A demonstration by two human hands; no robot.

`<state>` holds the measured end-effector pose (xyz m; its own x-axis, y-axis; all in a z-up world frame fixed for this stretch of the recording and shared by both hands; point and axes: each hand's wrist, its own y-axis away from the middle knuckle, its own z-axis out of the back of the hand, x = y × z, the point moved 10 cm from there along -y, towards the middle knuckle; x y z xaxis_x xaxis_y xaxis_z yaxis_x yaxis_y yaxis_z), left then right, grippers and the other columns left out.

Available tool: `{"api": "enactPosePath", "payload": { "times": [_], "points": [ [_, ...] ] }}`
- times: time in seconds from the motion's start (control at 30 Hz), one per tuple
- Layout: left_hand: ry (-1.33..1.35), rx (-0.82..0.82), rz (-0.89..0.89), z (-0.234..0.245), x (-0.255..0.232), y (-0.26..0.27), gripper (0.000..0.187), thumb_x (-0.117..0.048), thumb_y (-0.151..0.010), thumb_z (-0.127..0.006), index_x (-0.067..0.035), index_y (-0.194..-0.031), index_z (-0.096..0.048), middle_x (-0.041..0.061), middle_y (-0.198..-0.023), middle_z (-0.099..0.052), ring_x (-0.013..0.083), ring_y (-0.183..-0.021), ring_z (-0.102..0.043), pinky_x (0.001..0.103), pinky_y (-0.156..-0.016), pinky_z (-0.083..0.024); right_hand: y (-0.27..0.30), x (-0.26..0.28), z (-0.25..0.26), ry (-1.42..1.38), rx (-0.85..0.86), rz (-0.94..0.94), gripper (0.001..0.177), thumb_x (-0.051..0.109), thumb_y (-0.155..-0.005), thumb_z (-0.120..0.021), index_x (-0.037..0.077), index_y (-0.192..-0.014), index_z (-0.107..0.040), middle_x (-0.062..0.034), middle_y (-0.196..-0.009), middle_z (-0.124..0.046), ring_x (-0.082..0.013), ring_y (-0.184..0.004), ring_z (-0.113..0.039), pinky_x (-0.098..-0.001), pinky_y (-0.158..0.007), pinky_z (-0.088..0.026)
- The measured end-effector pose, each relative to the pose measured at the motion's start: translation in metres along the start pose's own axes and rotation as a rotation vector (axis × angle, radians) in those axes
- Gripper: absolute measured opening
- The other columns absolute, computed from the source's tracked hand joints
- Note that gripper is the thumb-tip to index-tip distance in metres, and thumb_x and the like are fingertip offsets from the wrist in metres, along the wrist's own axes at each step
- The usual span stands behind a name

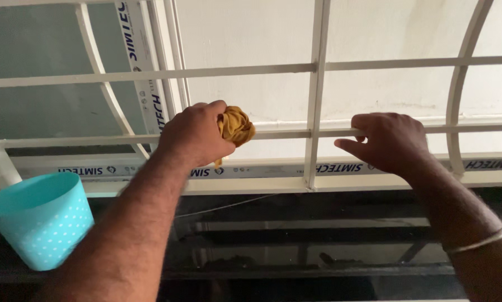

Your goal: The person wipes the horizontal bars of a white window grille using a yellow cloth. The person holds the bars with one hand while scrubbing with the other, moving along the length of the bars.

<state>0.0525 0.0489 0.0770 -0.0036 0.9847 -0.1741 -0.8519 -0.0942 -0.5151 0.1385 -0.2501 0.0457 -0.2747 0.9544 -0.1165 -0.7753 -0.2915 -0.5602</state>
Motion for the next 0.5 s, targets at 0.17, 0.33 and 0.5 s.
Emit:
{"api": "enactPosePath", "payload": {
  "times": [0.17, 0.33, 0.5],
  "points": [
    [-0.116, 0.014, 0.046, -0.008, -0.019, -0.002, 0.054, -0.021, -0.079, -0.082, -0.017, -0.129, -0.062, 0.011, -0.114, -0.066, 0.0266, -0.102, -0.068, 0.047, -0.087, -0.057, 0.000, 0.003, 0.002, 0.003, -0.072, 0.032, 0.046, 0.059, -0.092, -0.066, 0.016, -0.077, -0.066, -0.0009, -0.062, -0.065, -0.0139, -0.055, -0.057, -0.0349, -0.059, -0.049],
    [-0.257, 0.141, 0.058, -0.019, -0.066, -0.005, 0.033, -0.031, -0.092, -0.076, -0.008, -0.116, -0.070, 0.015, -0.110, -0.069, 0.0265, -0.099, -0.068, 0.045, -0.089, -0.057, 0.001, 0.001, 0.001, -0.022, -0.037, -0.003, 0.045, 0.059, -0.092, -0.066, 0.016, -0.077, -0.066, -0.0021, -0.059, -0.064, -0.0148, -0.053, -0.057, -0.0349, -0.055, -0.049],
    [-0.091, 0.010, -0.044, -0.019, -0.090, -0.001, 0.042, -0.026, -0.085, -0.081, -0.015, -0.122, -0.067, 0.011, -0.111, -0.067, 0.0247, -0.101, -0.066, 0.045, -0.090, -0.055, 0.000, 0.004, 0.001, -0.004, -0.005, 0.007, 0.046, 0.059, -0.092, -0.066, 0.014, -0.080, -0.065, -0.0025, -0.061, -0.066, -0.0149, -0.053, -0.060, -0.0348, -0.056, -0.052]
  ]
}}
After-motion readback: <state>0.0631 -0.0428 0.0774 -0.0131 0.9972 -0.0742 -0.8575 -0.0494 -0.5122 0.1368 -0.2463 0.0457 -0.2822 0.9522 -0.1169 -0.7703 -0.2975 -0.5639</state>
